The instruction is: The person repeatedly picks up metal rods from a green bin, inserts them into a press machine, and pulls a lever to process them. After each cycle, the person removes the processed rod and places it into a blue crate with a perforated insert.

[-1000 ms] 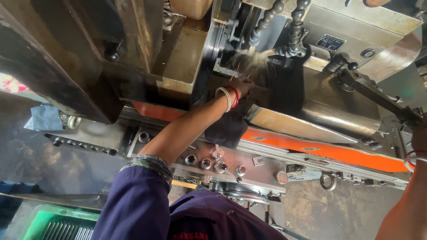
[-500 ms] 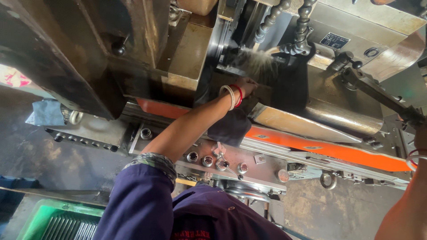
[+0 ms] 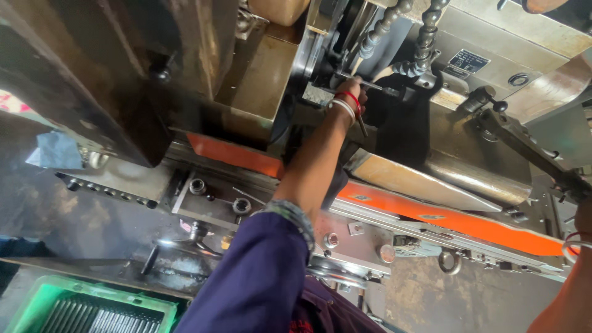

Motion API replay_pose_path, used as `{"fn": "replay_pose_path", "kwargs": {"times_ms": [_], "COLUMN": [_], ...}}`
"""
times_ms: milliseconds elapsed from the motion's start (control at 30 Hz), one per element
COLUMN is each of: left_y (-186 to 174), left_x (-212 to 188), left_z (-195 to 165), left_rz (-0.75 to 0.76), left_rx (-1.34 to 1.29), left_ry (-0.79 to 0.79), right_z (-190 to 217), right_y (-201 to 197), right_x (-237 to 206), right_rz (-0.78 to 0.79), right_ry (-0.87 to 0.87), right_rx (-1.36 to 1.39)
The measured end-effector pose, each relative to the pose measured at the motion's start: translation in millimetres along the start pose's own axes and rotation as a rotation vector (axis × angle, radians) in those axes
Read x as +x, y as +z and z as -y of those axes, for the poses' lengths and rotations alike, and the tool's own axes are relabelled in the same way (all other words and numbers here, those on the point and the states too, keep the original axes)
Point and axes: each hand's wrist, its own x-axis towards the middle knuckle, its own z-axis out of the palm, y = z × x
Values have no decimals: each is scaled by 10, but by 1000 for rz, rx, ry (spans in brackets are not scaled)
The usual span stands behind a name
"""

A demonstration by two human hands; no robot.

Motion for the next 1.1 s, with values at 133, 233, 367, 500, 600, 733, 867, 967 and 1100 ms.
{"fn": "replay_pose_path", "kwargs": {"times_ms": [133, 233, 367, 500, 600, 733, 867, 967, 1100], "left_y": [129, 188, 239, 237, 192, 128, 112, 114, 107], "left_x": [148, 287, 435, 502, 496, 533, 624, 664, 640], "left_z": [-33, -3, 3, 19, 65, 110, 123, 123, 112], "left_rz": [-77, -110, -201, -164, -99, -68, -62, -42, -102], "left_rx": [-139, -229, -243, -299, -263, -151, -151, -199, -162], "left_ry": [166, 125, 206, 152, 51, 105, 81, 111, 114], "right_z": [-20, -39, -59, -67, -61, -47, -48, -47, -22], "right_y": [83, 206, 372, 439, 406, 339, 335, 369, 380], "right_x": [15, 18, -30, -91, -87, -26, -5, -29, -75], "right_rz": [-16, 30, 22, 60, 45, 159, 251, 294, 277], "right_ry": [48, 51, 40, -39, -58, -41, -130, -198, -196], "right_rx": [76, -73, 27, -227, -283, -227, -411, -488, -457]}}
